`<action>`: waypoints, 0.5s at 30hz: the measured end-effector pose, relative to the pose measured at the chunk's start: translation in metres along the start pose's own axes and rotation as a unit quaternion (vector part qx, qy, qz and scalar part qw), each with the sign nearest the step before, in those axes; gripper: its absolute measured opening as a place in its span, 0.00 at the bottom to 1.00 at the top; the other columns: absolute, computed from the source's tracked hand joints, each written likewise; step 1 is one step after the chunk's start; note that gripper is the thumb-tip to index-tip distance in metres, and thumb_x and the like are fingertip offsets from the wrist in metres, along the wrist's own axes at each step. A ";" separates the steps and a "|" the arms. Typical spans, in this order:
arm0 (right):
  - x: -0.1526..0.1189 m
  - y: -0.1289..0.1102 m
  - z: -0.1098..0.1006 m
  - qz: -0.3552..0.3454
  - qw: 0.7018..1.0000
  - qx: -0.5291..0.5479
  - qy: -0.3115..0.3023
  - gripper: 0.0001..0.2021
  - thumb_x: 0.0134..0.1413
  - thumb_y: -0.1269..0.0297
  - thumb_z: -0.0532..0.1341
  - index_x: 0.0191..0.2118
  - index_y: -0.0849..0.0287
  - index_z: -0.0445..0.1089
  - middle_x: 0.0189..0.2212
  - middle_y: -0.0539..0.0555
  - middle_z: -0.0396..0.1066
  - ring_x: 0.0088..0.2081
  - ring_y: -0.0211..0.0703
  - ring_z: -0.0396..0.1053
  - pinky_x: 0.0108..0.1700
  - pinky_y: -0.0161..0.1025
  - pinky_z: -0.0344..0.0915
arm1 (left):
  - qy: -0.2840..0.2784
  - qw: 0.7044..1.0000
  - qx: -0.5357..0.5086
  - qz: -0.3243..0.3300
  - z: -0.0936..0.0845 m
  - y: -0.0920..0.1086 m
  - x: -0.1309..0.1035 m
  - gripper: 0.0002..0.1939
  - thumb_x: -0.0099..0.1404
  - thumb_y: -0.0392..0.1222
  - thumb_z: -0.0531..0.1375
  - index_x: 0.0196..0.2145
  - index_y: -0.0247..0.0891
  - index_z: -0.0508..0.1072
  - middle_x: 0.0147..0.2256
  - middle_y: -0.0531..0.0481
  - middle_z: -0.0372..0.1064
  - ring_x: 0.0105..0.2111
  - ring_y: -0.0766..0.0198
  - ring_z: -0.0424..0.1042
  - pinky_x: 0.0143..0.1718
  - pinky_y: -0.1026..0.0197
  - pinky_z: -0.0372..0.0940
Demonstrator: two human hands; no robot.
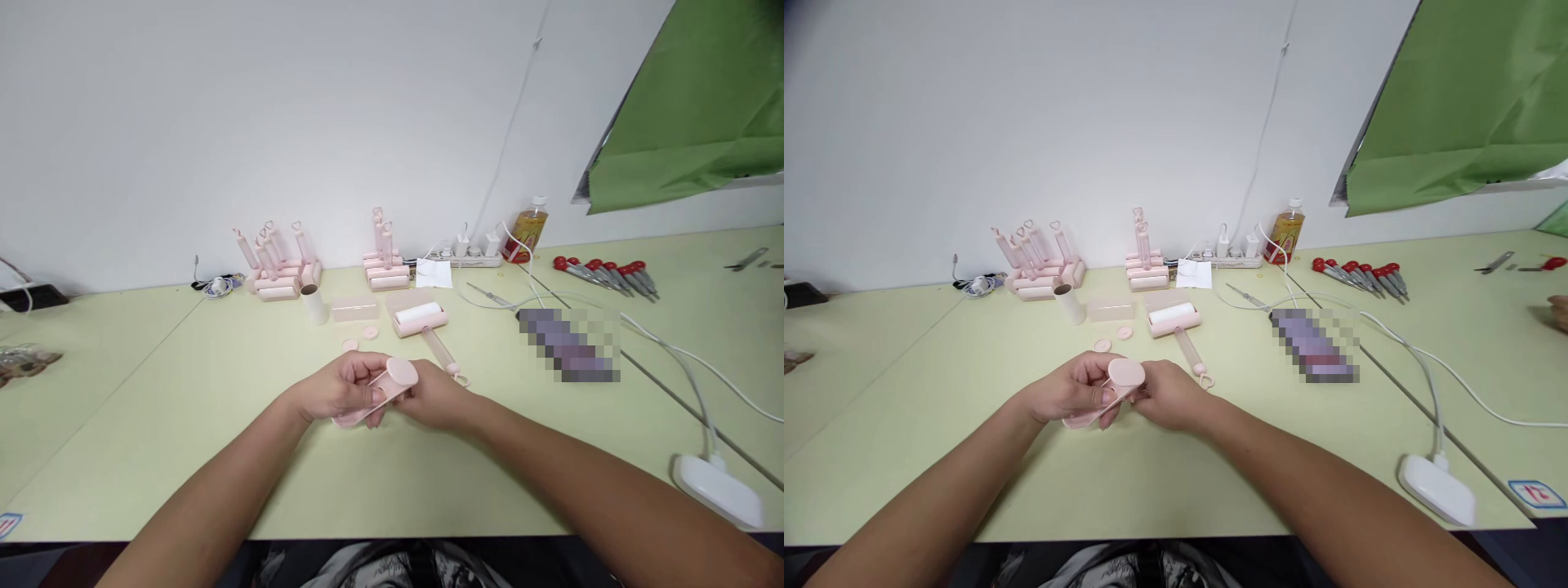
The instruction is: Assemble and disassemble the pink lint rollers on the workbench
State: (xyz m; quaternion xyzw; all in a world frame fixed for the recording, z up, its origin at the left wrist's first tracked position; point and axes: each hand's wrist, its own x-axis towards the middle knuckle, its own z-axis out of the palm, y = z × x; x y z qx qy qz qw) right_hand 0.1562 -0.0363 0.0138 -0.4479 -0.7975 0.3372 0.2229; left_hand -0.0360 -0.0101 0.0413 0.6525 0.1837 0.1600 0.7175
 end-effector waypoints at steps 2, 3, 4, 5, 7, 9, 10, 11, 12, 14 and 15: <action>0.001 0.002 -0.001 0.002 1.000 -0.025 0.004 0.07 0.50 0.71 0.59 0.33 0.58 0.74 0.30 0.52 0.75 0.31 0.43 0.69 0.32 0.36 0.59 | 0.018 1.000 0.002 0.001 -0.001 -0.002 0.000 0.20 0.57 0.53 0.65 0.38 0.33 0.73 0.26 0.48 0.69 0.23 0.67 0.68 0.27 0.63 0.64; 0.002 0.004 -0.001 0.004 0.999 -0.036 0.003 0.06 0.50 0.71 0.59 0.33 0.58 0.73 0.29 0.52 0.74 0.30 0.43 0.68 0.32 0.35 0.57 | 0.027 1.000 -0.008 0.004 -0.002 -0.002 -0.002 0.21 0.55 0.54 0.66 0.36 0.33 0.72 0.26 0.48 0.69 0.22 0.67 0.68 0.26 0.63 0.63; 0.003 0.005 -0.001 0.007 0.999 -0.048 0.000 0.05 0.50 0.70 0.59 0.32 0.58 0.73 0.28 0.52 0.74 0.29 0.42 0.67 0.31 0.35 0.56 | 0.034 0.999 -0.024 0.016 -0.004 -0.001 -0.006 0.22 0.51 0.55 0.68 0.35 0.33 0.72 0.27 0.48 0.69 0.21 0.67 0.68 0.23 0.63 0.62; 0.004 0.007 -0.001 0.009 0.998 -0.060 -0.003 0.05 0.51 0.70 0.59 0.31 0.58 0.72 0.28 0.52 0.73 0.29 0.41 0.66 0.31 0.35 0.55 | 0.042 0.998 -0.041 0.037 -0.007 0.001 -0.010 0.24 0.48 0.56 0.69 0.34 0.34 0.71 0.26 0.49 0.68 0.18 0.68 0.67 0.21 0.64 0.61; 0.006 0.011 -0.001 0.011 0.996 -0.086 -0.004 0.05 0.52 0.68 0.59 0.29 0.59 0.71 0.27 0.52 0.71 0.28 0.40 0.65 0.30 0.35 0.53 | 0.071 0.993 -0.052 0.083 -0.014 0.007 -0.020 0.27 0.45 0.57 0.70 0.35 0.36 0.69 0.24 0.52 0.66 0.15 0.68 0.65 0.17 0.65 0.57; 0.008 0.014 -0.002 0.007 0.994 -0.113 -0.001 0.06 0.53 0.68 0.58 0.28 0.59 0.71 0.28 0.52 0.71 0.29 0.40 0.64 0.30 0.35 0.52 | 0.147 0.985 0.008 0.090 -0.023 0.014 -0.027 0.23 0.49 0.54 0.69 0.35 0.36 0.68 0.24 0.52 0.67 0.19 0.65 0.68 0.18 0.65 0.57; 0.008 0.015 -0.002 0.003 0.992 -0.124 -0.001 0.06 0.53 0.68 0.58 0.29 0.59 0.71 0.29 0.52 0.71 0.29 0.40 0.64 0.30 0.35 0.51 | 0.203 0.975 0.053 0.079 -0.029 0.016 -0.026 0.21 0.52 0.52 0.67 0.36 0.36 0.67 0.25 0.51 0.68 0.22 0.64 0.70 0.19 0.65 0.57; 0.009 0.015 -0.001 -0.002 0.991 -0.131 -0.003 0.06 0.53 0.69 0.58 0.29 0.59 0.71 0.30 0.53 0.71 0.30 0.40 0.64 0.30 0.35 0.51 | 0.265 0.957 0.102 0.065 -0.035 0.017 -0.024 0.19 0.55 0.51 0.65 0.37 0.36 0.67 0.27 0.50 0.68 0.24 0.64 0.71 0.21 0.66 0.58; 0.009 0.016 -0.001 -0.009 0.991 -0.136 -0.007 0.05 0.52 0.69 0.57 0.30 0.58 0.71 0.31 0.53 0.71 0.30 0.40 0.65 0.31 0.35 0.51 | 0.324 0.932 0.158 0.043 -0.041 0.017 -0.019 0.17 0.58 0.51 0.63 0.38 0.37 0.67 0.27 0.51 0.68 0.26 0.64 0.70 0.22 0.66 0.57; 0.009 0.017 0.000 -0.023 0.990 -0.138 -0.017 0.07 0.51 0.71 0.57 0.34 0.58 0.72 0.33 0.53 0.71 0.33 0.41 0.66 0.32 0.35 0.53 | 0.421 0.859 0.292 -0.001 -0.055 0.011 -0.004 0.13 0.61 0.49 0.59 0.37 0.38 0.68 0.28 0.52 0.69 0.27 0.65 0.68 0.25 0.64 0.58; 0.009 0.017 0.001 -0.028 0.990 -0.138 -0.020 0.08 0.51 0.72 0.57 0.35 0.58 0.73 0.34 0.53 0.71 0.34 0.42 0.66 0.32 0.35 0.53 | 0.446 0.815 0.368 -0.021 -0.061 0.006 0.005 0.11 0.62 0.48 0.58 0.37 0.38 0.69 0.29 0.51 0.70 0.28 0.64 0.67 0.28 0.63 0.60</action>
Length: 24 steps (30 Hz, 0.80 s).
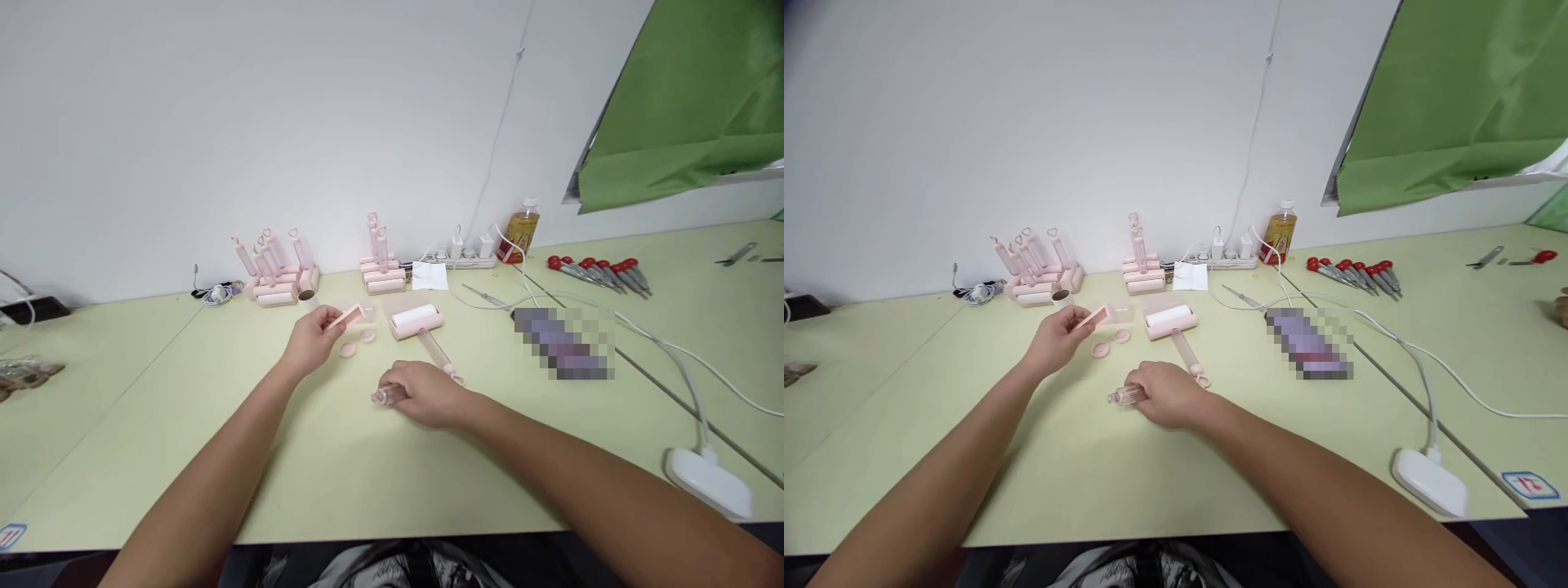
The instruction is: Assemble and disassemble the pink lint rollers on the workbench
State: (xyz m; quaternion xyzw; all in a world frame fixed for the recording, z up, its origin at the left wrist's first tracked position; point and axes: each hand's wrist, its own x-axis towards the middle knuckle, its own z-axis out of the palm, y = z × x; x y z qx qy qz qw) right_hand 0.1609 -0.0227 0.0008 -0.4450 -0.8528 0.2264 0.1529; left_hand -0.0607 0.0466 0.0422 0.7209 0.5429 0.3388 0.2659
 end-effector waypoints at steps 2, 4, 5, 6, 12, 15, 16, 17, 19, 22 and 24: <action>-0.001 0.001 0.001 -0.008 1.000 0.001 -0.002 0.10 0.50 0.73 0.57 0.37 0.57 0.73 0.35 0.53 0.71 0.35 0.42 0.67 0.33 0.35 0.54 | 0.036 0.986 0.159 0.036 0.014 -0.008 0.016 0.08 0.63 0.43 0.55 0.37 0.39 0.72 0.33 0.49 0.71 0.33 0.60 0.68 0.34 0.59 0.61; -0.001 0.001 0.001 -0.013 1.000 0.003 -0.004 0.11 0.49 0.74 0.56 0.38 0.57 0.72 0.36 0.53 0.71 0.35 0.42 0.67 0.33 0.35 0.54 | 0.059 0.952 0.289 0.085 0.026 -0.014 0.028 0.09 0.63 0.39 0.54 0.37 0.38 0.74 0.37 0.44 0.70 0.40 0.54 0.67 0.41 0.54 0.60; -0.002 0.001 0.001 -0.014 1.000 0.004 -0.005 0.11 0.50 0.74 0.56 0.37 0.57 0.72 0.35 0.53 0.71 0.34 0.41 0.66 0.32 0.35 0.54 | 0.061 0.936 0.330 0.100 0.030 -0.017 0.032 0.10 0.63 0.39 0.54 0.38 0.38 0.74 0.38 0.43 0.70 0.41 0.52 0.66 0.42 0.53 0.59; -0.002 0.001 0.000 -0.015 1.000 0.004 -0.008 0.11 0.50 0.74 0.56 0.37 0.57 0.72 0.35 0.53 0.70 0.34 0.41 0.66 0.32 0.35 0.54 | 0.060 0.925 0.359 0.112 0.034 -0.019 0.035 0.11 0.63 0.39 0.54 0.39 0.37 0.75 0.39 0.42 0.69 0.42 0.51 0.65 0.43 0.52 0.58; -0.004 -0.005 -0.003 -0.006 1.000 0.003 -0.018 0.10 0.50 0.73 0.57 0.37 0.57 0.72 0.35 0.53 0.69 0.33 0.41 0.65 0.31 0.35 0.52 | 0.006 0.898 0.418 0.134 0.047 -0.025 0.038 0.14 0.66 0.42 0.50 0.39 0.39 0.76 0.37 0.40 0.68 0.42 0.50 0.64 0.40 0.51 0.56; -0.004 -0.006 -0.005 -0.004 1.000 0.002 -0.026 0.09 0.50 0.73 0.57 0.37 0.58 0.72 0.35 0.53 0.69 0.32 0.40 0.64 0.30 0.35 0.51 | -0.017 0.890 0.434 0.140 0.047 -0.026 0.037 0.15 0.66 0.41 0.50 0.40 0.39 0.76 0.37 0.40 0.69 0.42 0.49 0.64 0.40 0.50 0.54; -0.004 -0.006 -0.005 -0.004 1.000 0.001 -0.028 0.09 0.50 0.73 0.57 0.37 0.58 0.72 0.35 0.53 0.69 0.32 0.40 0.64 0.30 0.35 0.51 | -0.018 0.889 0.435 0.138 0.047 -0.026 0.037 0.15 0.66 0.40 0.50 0.41 0.40 0.76 0.37 0.40 0.69 0.42 0.49 0.64 0.40 0.50 0.54; -0.004 -0.006 -0.005 -0.004 1.000 0.000 -0.029 0.09 0.50 0.73 0.56 0.36 0.58 0.71 0.35 0.53 0.68 0.31 0.39 0.64 0.30 0.34 0.51 | -0.018 0.890 0.435 0.136 0.046 -0.025 0.036 0.15 0.65 0.39 0.50 0.41 0.40 0.76 0.37 0.40 0.69 0.42 0.50 0.64 0.40 0.50 0.54; -0.004 -0.004 -0.004 -0.005 1.000 -0.003 -0.030 0.09 0.50 0.72 0.56 0.37 0.58 0.71 0.35 0.53 0.68 0.32 0.39 0.63 0.30 0.34 0.50 | -0.006 0.894 0.427 0.139 0.047 -0.024 0.032 0.15 0.64 0.37 0.50 0.41 0.40 0.76 0.38 0.41 0.69 0.41 0.50 0.64 0.40 0.50 0.54; -0.003 -0.001 -0.001 -0.004 1.000 -0.004 -0.027 0.09 0.50 0.72 0.57 0.38 0.57 0.71 0.35 0.53 0.68 0.33 0.40 0.64 0.30 0.34 0.50 | 0.018 0.895 0.416 0.157 0.053 -0.024 0.025 0.14 0.63 0.39 0.51 0.39 0.40 0.76 0.38 0.42 0.68 0.41 0.51 0.63 0.40 0.50 0.53; -0.002 0.000 0.000 -0.001 1.000 -0.002 -0.026 0.09 0.50 0.71 0.57 0.38 0.57 0.71 0.35 0.53 0.68 0.33 0.40 0.64 0.30 0.34 0.50 | 0.029 0.891 0.422 0.164 0.057 -0.025 0.021 0.14 0.64 0.42 0.51 0.35 0.39 0.76 0.38 0.42 0.67 0.41 0.50 0.62 0.41 0.50 0.53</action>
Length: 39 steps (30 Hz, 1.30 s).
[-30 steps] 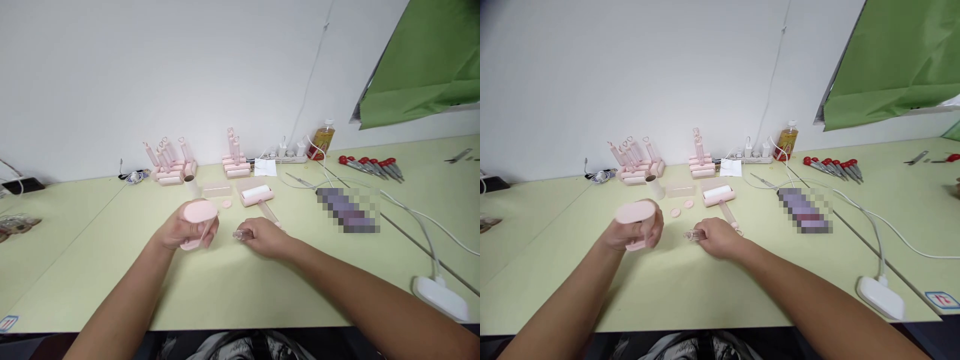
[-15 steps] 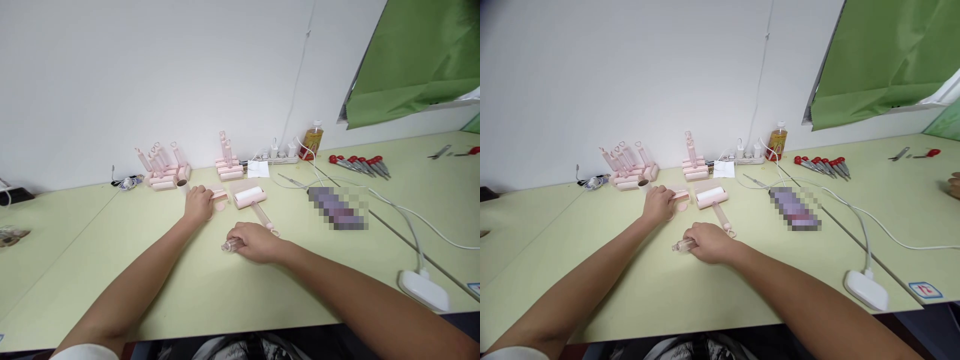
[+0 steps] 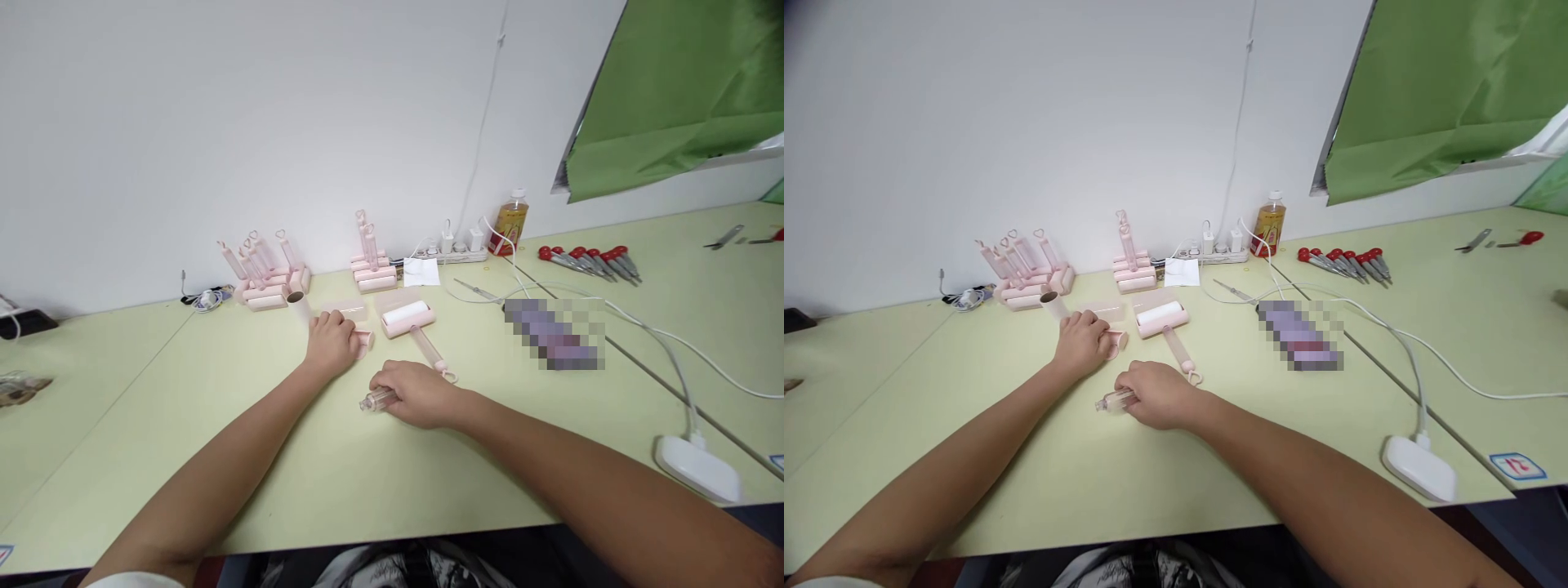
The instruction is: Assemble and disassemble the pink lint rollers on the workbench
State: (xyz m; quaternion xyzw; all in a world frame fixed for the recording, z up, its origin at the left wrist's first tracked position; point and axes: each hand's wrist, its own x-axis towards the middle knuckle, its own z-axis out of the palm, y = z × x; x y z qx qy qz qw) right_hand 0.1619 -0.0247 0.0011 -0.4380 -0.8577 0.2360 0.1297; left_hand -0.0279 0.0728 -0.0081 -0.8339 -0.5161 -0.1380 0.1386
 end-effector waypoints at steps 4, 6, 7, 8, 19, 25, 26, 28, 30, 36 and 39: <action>0.000 -0.001 0.000 0.000 1.000 0.000 0.001 0.09 0.51 0.71 0.57 0.37 0.57 0.71 0.35 0.52 0.69 0.33 0.39 0.64 0.31 0.34 0.50 | 0.009 1.000 0.023 -0.010 0.006 0.000 0.000 0.16 0.65 0.46 0.50 0.32 0.37 0.74 0.36 0.41 0.67 0.41 0.49 0.62 0.40 0.50 0.52; -0.001 -0.001 -0.001 -0.001 1.000 -0.001 0.001 0.09 0.51 0.71 0.57 0.38 0.57 0.71 0.35 0.53 0.69 0.33 0.40 0.64 0.31 0.34 0.50 | 0.015 0.999 0.034 -0.027 0.007 -0.001 0.002 0.15 0.65 0.45 0.50 0.33 0.36 0.73 0.36 0.40 0.67 0.41 0.48 0.63 0.40 0.50 0.52; -0.001 -0.002 -0.001 -0.001 1.000 0.000 0.000 0.09 0.50 0.71 0.57 0.38 0.57 0.71 0.35 0.53 0.69 0.33 0.40 0.64 0.31 0.34 0.50 | 0.018 0.998 0.041 -0.037 0.007 -0.002 0.004 0.15 0.65 0.45 0.50 0.34 0.36 0.73 0.36 0.39 0.68 0.41 0.48 0.63 0.40 0.50 0.52; -0.001 -0.002 -0.002 -0.001 1.000 0.000 0.000 0.09 0.50 0.71 0.57 0.38 0.57 0.71 0.35 0.53 0.69 0.33 0.40 0.64 0.30 0.34 0.50 | 0.020 0.998 0.047 -0.048 0.008 -0.002 0.005 0.14 0.65 0.44 0.50 0.35 0.35 0.72 0.36 0.39 0.68 0.40 0.48 0.63 0.40 0.49 0.52; -0.002 -0.003 -0.002 0.003 1.000 0.002 0.000 0.10 0.50 0.71 0.56 0.38 0.57 0.71 0.35 0.52 0.69 0.33 0.39 0.64 0.31 0.34 0.51 | 0.022 0.992 0.069 -0.100 0.011 0.006 0.011 0.12 0.64 0.40 0.49 0.37 0.33 0.69 0.37 0.37 0.67 0.40 0.46 0.63 0.40 0.49 0.52; -0.002 -0.003 -0.003 0.001 1.000 0.007 0.006 0.08 0.50 0.71 0.56 0.37 0.57 0.70 0.35 0.52 0.69 0.32 0.38 0.63 0.31 0.34 0.51 | 0.035 0.993 -0.034 -0.108 -0.016 -0.006 0.012 0.10 0.67 0.39 0.46 0.35 0.37 0.66 0.37 0.41 0.67 0.39 0.50 0.64 0.38 0.52 0.55; -0.002 -0.003 -0.003 0.002 1.000 0.007 0.012 0.06 0.50 0.71 0.57 0.35 0.58 0.69 0.34 0.51 0.69 0.32 0.38 0.62 0.30 0.34 0.50 | 0.040 0.990 -0.071 -0.118 -0.027 -0.008 0.010 0.10 0.68 0.40 0.45 0.34 0.37 0.65 0.35 0.42 0.66 0.38 0.52 0.65 0.37 0.53 0.56; -0.001 -0.003 -0.002 0.018 0.999 0.008 0.028 0.02 0.50 0.68 0.57 0.30 0.58 0.66 0.31 0.51 0.68 0.29 0.37 0.61 0.29 0.34 0.49 | 0.019 0.975 -0.180 -0.125 -0.051 -0.006 0.003 0.13 0.70 0.43 0.43 0.34 0.38 0.63 0.32 0.46 0.65 0.34 0.56 0.65 0.34 0.56 0.57; -0.001 -0.004 0.000 0.055 0.997 0.018 0.047 0.05 0.51 0.65 0.57 0.27 0.58 0.63 0.27 0.49 0.67 0.27 0.36 0.59 0.27 0.34 0.47 | -0.055 0.958 -0.278 -0.048 -0.075 0.003 -0.010 0.19 0.72 0.48 0.39 0.34 0.39 0.64 0.30 0.49 0.64 0.32 0.60 0.65 0.33 0.58 0.59; -0.001 -0.003 0.003 0.082 0.986 0.143 0.041 0.10 0.53 0.57 0.59 0.29 0.58 0.64 0.23 0.47 0.63 0.25 0.35 0.58 0.26 0.33 0.49 | -0.168 0.943 -0.224 0.180 -0.087 0.028 -0.052 0.13 0.68 0.50 0.51 0.41 0.40 0.68 0.38 0.47 0.66 0.37 0.58 0.65 0.38 0.57 0.60; 0.002 0.000 0.002 0.105 0.973 0.197 0.054 0.10 0.52 0.56 0.60 0.33 0.58 0.68 0.24 0.47 0.64 0.25 0.35 0.59 0.26 0.32 0.50 | -0.179 0.949 -0.214 0.143 -0.074 0.008 -0.054 0.10 0.68 0.46 0.50 0.42 0.40 0.66 0.37 0.47 0.68 0.37 0.58 0.66 0.36 0.58 0.60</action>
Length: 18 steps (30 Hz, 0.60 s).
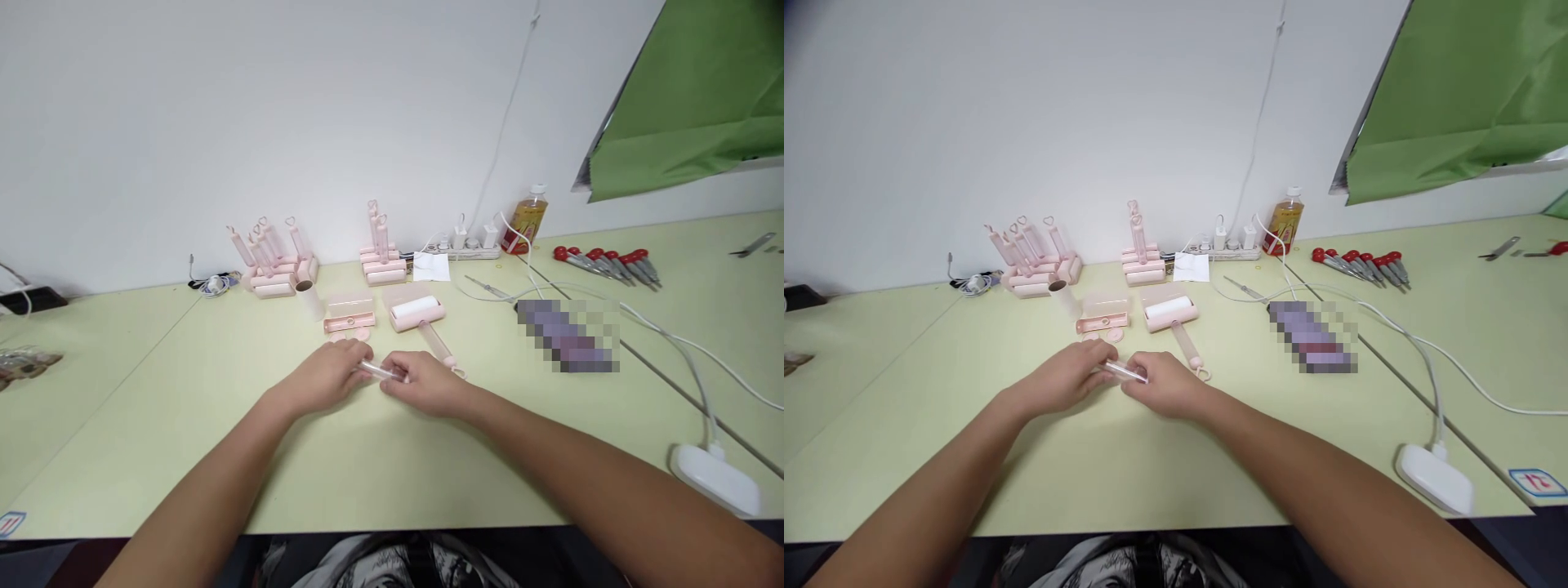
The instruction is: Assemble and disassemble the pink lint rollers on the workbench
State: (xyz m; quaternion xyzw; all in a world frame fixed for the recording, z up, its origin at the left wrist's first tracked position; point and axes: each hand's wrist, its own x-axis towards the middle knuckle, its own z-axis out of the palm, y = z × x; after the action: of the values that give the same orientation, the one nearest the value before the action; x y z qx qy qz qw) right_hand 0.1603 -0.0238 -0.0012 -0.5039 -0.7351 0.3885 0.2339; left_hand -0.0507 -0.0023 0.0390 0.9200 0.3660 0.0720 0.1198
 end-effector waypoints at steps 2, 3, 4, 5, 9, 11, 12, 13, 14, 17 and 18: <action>0.003 0.002 -0.001 0.020 0.999 0.042 0.015 0.11 0.53 0.54 0.59 0.33 0.58 0.68 0.23 0.46 0.62 0.23 0.34 0.58 0.24 0.32 0.50 | 0.028 0.999 0.004 -0.027 -0.004 -0.018 -0.002 0.10 0.68 0.46 0.50 0.43 0.41 0.66 0.40 0.47 0.69 0.39 0.57 0.67 0.37 0.58 0.60; 0.005 0.003 -0.001 0.031 0.997 0.068 0.019 0.13 0.54 0.52 0.58 0.31 0.58 0.66 0.22 0.46 0.61 0.22 0.34 0.56 0.23 0.32 0.49 | 0.037 0.998 0.009 -0.039 -0.007 -0.025 -0.003 0.11 0.68 0.46 0.50 0.44 0.41 0.66 0.41 0.47 0.69 0.40 0.56 0.67 0.38 0.58 0.60; 0.006 0.004 -0.001 0.041 0.994 0.097 0.021 0.15 0.56 0.50 0.57 0.30 0.58 0.64 0.20 0.45 0.59 0.21 0.34 0.55 0.22 0.33 0.49 | 0.044 0.998 0.018 -0.050 -0.009 -0.029 -0.003 0.11 0.68 0.46 0.49 0.44 0.41 0.67 0.42 0.47 0.69 0.40 0.56 0.68 0.38 0.57 0.60; 0.007 0.005 -0.001 0.047 0.991 0.123 0.021 0.18 0.56 0.47 0.56 0.28 0.58 0.62 0.19 0.45 0.58 0.20 0.33 0.54 0.22 0.33 0.49 | 0.044 0.997 0.028 -0.056 -0.011 -0.031 -0.003 0.11 0.68 0.46 0.49 0.43 0.41 0.67 0.42 0.46 0.69 0.41 0.55 0.68 0.39 0.57 0.60; 0.006 0.005 0.002 0.030 0.987 0.157 0.016 0.26 0.59 0.42 0.50 0.21 0.58 0.57 0.16 0.46 0.58 0.18 0.33 0.55 0.22 0.33 0.53 | 0.006 0.997 0.051 -0.050 -0.004 -0.013 -0.001 0.12 0.68 0.48 0.49 0.39 0.40 0.68 0.35 0.47 0.70 0.36 0.55 0.68 0.36 0.57 0.59; 0.005 0.004 0.003 0.026 0.986 0.168 0.004 0.27 0.60 0.41 0.48 0.19 0.58 0.58 0.16 0.47 0.59 0.17 0.33 0.56 0.22 0.33 0.54 | -0.002 0.998 0.040 -0.041 0.003 0.001 0.001 0.12 0.69 0.47 0.49 0.41 0.39 0.67 0.35 0.47 0.70 0.34 0.56 0.68 0.34 0.57 0.59; 0.004 0.003 0.004 0.029 0.983 0.181 -0.003 0.27 0.59 0.41 0.48 0.20 0.59 0.59 0.16 0.47 0.60 0.17 0.33 0.57 0.21 0.33 0.54 | 0.001 0.999 0.034 -0.038 0.007 0.007 0.002 0.12 0.69 0.46 0.48 0.42 0.39 0.66 0.36 0.46 0.69 0.34 0.57 0.68 0.33 0.58 0.58; 0.003 0.001 0.004 0.035 0.980 0.194 -0.013 0.27 0.59 0.41 0.49 0.20 0.59 0.59 0.15 0.47 0.60 0.16 0.33 0.57 0.21 0.33 0.54 | 0.007 0.999 0.032 -0.035 0.010 0.012 0.002 0.11 0.69 0.45 0.47 0.42 0.39 0.65 0.37 0.46 0.69 0.34 0.57 0.68 0.32 0.58 0.58; 0.003 0.001 0.004 0.043 0.977 0.207 -0.024 0.27 0.59 0.41 0.49 0.20 0.59 0.60 0.15 0.47 0.60 0.16 0.32 0.57 0.20 0.33 0.53 | 0.014 0.999 0.034 -0.033 0.012 0.015 0.003 0.11 0.69 0.44 0.47 0.42 0.39 0.65 0.38 0.46 0.68 0.34 0.58 0.68 0.31 0.58 0.58; 0.002 -0.001 0.004 0.068 0.970 0.233 -0.034 0.27 0.58 0.41 0.49 0.22 0.59 0.61 0.15 0.47 0.61 0.15 0.32 0.56 0.18 0.32 0.51 | 0.026 0.998 0.048 -0.032 0.016 0.021 0.004 0.09 0.70 0.42 0.46 0.40 0.39 0.64 0.38 0.46 0.67 0.35 0.57 0.68 0.30 0.59 0.58; 0.002 0.000 0.004 0.069 0.970 0.233 -0.028 0.27 0.59 0.41 0.49 0.22 0.59 0.60 0.15 0.47 0.60 0.15 0.32 0.56 0.17 0.32 0.51 | 0.024 0.998 0.050 -0.031 0.017 0.021 0.004 0.09 0.70 0.43 0.46 0.40 0.39 0.63 0.38 0.46 0.67 0.35 0.57 0.68 0.30 0.59 0.58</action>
State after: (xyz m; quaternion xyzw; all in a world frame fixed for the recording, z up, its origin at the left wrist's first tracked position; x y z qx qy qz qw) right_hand 0.1559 -0.0232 -0.0035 -0.4738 -0.5939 0.5784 0.2971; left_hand -0.0299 -0.0173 0.0289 0.9110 0.4006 0.0719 0.0673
